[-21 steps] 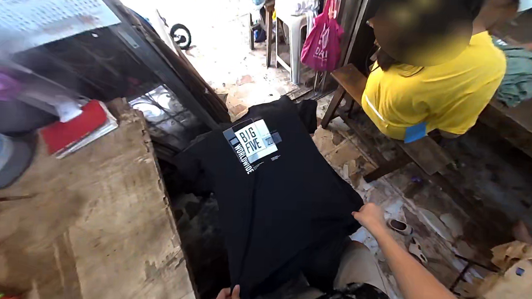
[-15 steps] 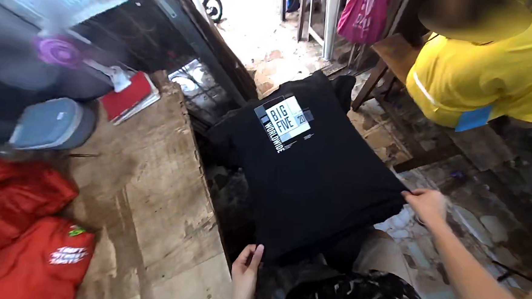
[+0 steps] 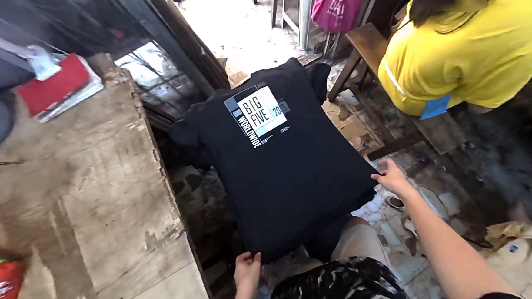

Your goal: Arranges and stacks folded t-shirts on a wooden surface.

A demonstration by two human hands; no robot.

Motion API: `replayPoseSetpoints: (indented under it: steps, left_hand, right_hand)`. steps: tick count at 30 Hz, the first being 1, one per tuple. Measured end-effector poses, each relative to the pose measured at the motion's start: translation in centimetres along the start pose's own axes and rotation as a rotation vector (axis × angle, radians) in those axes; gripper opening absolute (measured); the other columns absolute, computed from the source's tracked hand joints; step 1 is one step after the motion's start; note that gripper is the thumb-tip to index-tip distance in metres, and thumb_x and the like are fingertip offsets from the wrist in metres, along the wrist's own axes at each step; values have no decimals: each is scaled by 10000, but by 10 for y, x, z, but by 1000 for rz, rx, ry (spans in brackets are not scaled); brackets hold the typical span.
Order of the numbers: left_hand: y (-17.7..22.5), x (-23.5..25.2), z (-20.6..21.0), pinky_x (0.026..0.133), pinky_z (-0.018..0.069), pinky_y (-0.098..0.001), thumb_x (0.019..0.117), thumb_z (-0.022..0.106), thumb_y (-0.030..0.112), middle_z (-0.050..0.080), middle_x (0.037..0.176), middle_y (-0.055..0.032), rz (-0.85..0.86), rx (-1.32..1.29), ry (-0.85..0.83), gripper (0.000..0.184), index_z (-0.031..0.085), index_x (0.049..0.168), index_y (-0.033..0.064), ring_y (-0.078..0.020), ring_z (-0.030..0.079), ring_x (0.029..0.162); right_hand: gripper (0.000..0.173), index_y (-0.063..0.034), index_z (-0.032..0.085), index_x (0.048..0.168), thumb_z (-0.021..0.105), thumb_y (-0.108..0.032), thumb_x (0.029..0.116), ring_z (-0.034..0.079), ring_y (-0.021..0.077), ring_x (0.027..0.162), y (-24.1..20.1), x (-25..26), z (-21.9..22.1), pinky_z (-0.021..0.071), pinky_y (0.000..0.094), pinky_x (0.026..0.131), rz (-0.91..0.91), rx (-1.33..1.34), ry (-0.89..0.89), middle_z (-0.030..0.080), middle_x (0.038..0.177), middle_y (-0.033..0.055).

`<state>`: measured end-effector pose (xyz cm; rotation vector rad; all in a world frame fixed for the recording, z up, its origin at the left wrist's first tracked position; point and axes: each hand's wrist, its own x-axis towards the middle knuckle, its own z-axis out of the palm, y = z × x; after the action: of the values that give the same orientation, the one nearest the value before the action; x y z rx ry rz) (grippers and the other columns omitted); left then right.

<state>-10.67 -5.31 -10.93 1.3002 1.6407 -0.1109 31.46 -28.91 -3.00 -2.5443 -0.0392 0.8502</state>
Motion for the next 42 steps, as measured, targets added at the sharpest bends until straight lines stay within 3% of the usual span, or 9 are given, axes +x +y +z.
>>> replayPoseSetpoints:
  steps: [3, 10, 14, 17, 22, 27, 33, 36, 42]
  left_hand:
    - [19, -3, -49, 539, 543, -322, 1039, 570, 188, 613, 862, -117, -295, -378, -225, 298, 516, 1284, 29, -171, 594, 602]
    - [65, -5, -86, 421, 447, -269, 1105, 342, 134, 565, 746, -81, 148, -268, -46, 310, 434, 1382, 30, -124, 502, 476]
    - [71, 5, -83, 957, 525, -593, 1069, 438, 223, 679, 1196, -274, 135, 574, -14, 408, 585, 1374, -5, -395, 686, 1085]
    - [83, -4, -79, 666, 598, -359, 1047, 441, 157, 706, 957, -102, 500, 193, -165, 339, 626, 1287, 6, -162, 685, 731]
    - [69, 27, 1, 1193, 366, -432, 1061, 419, 133, 462, 1514, -278, 501, -16, -429, 474, 432, 1472, -105, -297, 457, 1422]
    - [67, 21, 5, 1004, 499, -589, 1054, 386, 373, 677, 1287, -171, 174, 981, -295, 468, 648, 1321, 91, -336, 645, 1218]
    - [76, 9, -14, 766, 600, -373, 1003, 305, 101, 698, 995, -140, 378, -481, -587, 375, 530, 1253, -66, -202, 695, 822]
    - [46, 10, 29, 708, 562, -372, 1105, 366, 189, 683, 939, -145, 135, -57, -383, 349, 577, 1236, -56, -210, 665, 777]
    - [5, -19, 55, 1120, 422, -538, 1085, 431, 321, 469, 1494, -279, -16, 521, -131, 470, 595, 1402, 14, -414, 487, 1370]
  right_hand:
    - [418, 91, 598, 1320, 617, -223, 1043, 567, 438, 1251, -24, -11, -19, 405, 595, 1073, 95, -106, -280, 602, 1311, 320]
    - [314, 77, 668, 1188, 647, -186, 1017, 577, 415, 1231, -13, -30, 35, 453, 591, 1046, -44, 209, 158, 605, 1301, 280]
    - [324, 29, 709, 1179, 664, -233, 993, 595, 402, 1264, -3, -45, 66, 474, 590, 1058, 11, -209, 102, 626, 1344, 226]
    - [300, 54, 708, 1133, 666, -210, 995, 625, 478, 1165, 3, -46, 49, 483, 671, 979, 11, -75, 216, 647, 1256, 288]
    - [266, 121, 679, 1124, 662, -114, 999, 612, 477, 1177, -1, -35, 23, 450, 627, 1032, -239, 136, 385, 639, 1220, 339]
    - [264, 88, 689, 1145, 658, -136, 1006, 602, 444, 1222, -21, -26, 4, 435, 608, 1062, -222, 152, 374, 641, 1269, 299]
    - [337, 80, 689, 1167, 677, -214, 1003, 593, 502, 1195, -23, -20, 7, 414, 681, 1021, -110, 122, 300, 648, 1205, 343]
    - [328, 70, 696, 1165, 685, -212, 998, 599, 485, 1200, -21, -16, 6, 414, 663, 1032, -130, 140, 315, 659, 1208, 324]
    - [277, 60, 707, 1143, 677, -174, 997, 593, 437, 1241, -30, -12, -9, 417, 622, 1066, -222, 120, 367, 648, 1276, 283]
